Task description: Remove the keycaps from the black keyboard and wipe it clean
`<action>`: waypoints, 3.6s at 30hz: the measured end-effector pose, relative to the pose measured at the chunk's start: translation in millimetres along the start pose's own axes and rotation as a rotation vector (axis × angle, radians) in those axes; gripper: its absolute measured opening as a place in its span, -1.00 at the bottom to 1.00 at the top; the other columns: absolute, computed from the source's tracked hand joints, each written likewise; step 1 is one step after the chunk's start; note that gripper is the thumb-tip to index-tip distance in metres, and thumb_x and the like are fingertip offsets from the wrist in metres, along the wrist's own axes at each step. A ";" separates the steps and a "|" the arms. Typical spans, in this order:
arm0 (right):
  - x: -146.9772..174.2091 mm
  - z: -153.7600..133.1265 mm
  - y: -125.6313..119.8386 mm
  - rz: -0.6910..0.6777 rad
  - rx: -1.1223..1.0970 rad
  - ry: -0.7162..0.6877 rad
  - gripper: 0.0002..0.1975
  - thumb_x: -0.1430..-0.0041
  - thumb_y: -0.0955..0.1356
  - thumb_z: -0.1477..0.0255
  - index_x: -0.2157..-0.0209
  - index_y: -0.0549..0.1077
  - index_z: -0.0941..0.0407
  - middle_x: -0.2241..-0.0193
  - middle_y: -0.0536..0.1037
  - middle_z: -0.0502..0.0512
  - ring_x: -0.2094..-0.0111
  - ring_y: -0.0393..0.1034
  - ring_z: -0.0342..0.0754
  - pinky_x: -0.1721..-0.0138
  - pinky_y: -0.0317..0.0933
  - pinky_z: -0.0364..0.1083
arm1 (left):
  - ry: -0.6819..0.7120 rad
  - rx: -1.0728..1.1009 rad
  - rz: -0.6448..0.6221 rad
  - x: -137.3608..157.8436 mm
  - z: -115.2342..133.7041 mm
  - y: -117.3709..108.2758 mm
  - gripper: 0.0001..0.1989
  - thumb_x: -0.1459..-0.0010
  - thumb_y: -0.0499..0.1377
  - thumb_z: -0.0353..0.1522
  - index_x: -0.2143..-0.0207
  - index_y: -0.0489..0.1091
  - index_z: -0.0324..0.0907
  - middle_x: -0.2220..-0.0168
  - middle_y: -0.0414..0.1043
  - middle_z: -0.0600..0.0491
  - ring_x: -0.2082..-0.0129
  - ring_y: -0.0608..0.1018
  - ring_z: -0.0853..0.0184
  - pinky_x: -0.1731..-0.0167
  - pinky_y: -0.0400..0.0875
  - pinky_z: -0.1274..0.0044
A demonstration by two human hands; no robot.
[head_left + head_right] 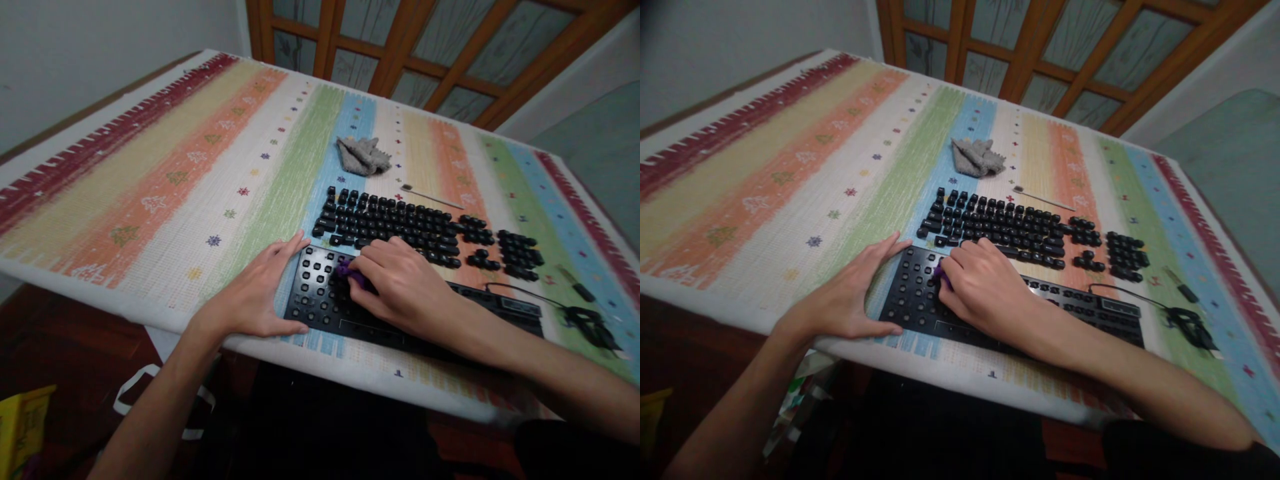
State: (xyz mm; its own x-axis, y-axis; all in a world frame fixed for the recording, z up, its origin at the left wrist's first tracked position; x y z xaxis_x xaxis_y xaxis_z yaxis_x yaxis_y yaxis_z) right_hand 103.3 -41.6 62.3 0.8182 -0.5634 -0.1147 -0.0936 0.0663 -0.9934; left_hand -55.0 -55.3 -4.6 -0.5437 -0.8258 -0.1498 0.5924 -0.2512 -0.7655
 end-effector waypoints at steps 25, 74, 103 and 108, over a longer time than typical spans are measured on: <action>-7.9 -30.2 36.7 -0.080 -0.199 -0.088 -0.79 -0.29 0.25 0.55 0.23 0.52 0.28 0.31 0.45 0.26 0.29 0.24 0.05 0.28 0.21 -0.01 | 0.002 -0.043 -0.013 -0.2 2.2 -0.3 0.33 0.12 0.40 0.03 -0.41 -0.46 -0.04 -0.39 -0.02 -0.20 -0.34 0.14 -0.14 -0.27 0.11 -0.03; -6.8 -12.7 18.8 0.061 -0.328 -0.081 -0.76 -0.34 0.22 0.47 0.24 0.48 0.29 0.34 0.47 0.23 0.32 0.27 0.01 0.25 0.23 -0.02 | 0.021 -0.071 0.010 0.9 -0.3 0.7 0.31 0.11 0.39 0.03 -0.42 -0.42 -0.09 -0.38 0.01 -0.21 -0.34 0.15 -0.10 -0.29 0.12 0.03; 40.9 -42.9 23.4 0.107 -0.227 -0.415 -0.68 -0.39 0.17 0.63 -0.06 0.43 0.36 -0.06 0.54 0.34 -0.22 0.34 0.07 -0.19 0.34 0.12 | 0.019 -0.069 0.000 0.1 2.8 -0.6 0.31 0.10 0.39 0.00 -0.42 -0.44 -0.10 -0.39 -0.01 -0.21 -0.34 0.16 -0.10 -0.29 0.11 0.03; 52.4 -41.2 23.5 0.047 -0.262 -0.444 -0.66 -0.41 0.15 0.62 -0.06 0.44 0.35 -0.09 0.52 0.35 -0.26 0.26 0.07 -0.24 0.28 0.12 | 0.027 -0.066 0.001 0.3 1.7 -0.2 0.31 0.10 0.39 0.01 -0.42 -0.45 -0.07 -0.39 -0.01 -0.20 -0.34 0.16 -0.12 -0.29 0.11 0.01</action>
State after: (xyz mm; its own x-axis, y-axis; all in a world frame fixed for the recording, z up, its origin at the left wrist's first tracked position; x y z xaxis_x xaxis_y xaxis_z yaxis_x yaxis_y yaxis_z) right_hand 120.6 -103.6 32.9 0.9662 -0.1571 -0.2044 -0.2288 -0.1570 -0.9607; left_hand -54.3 -56.3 -3.4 -0.5591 -0.8122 -0.1667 0.5534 -0.2159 -0.8045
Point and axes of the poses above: each hand's wrist, its own x-axis away from the middle knuckle, its own y-axis out of the palm, z = x × y, the point moved 7 cm from there along -x, towards the middle knuckle
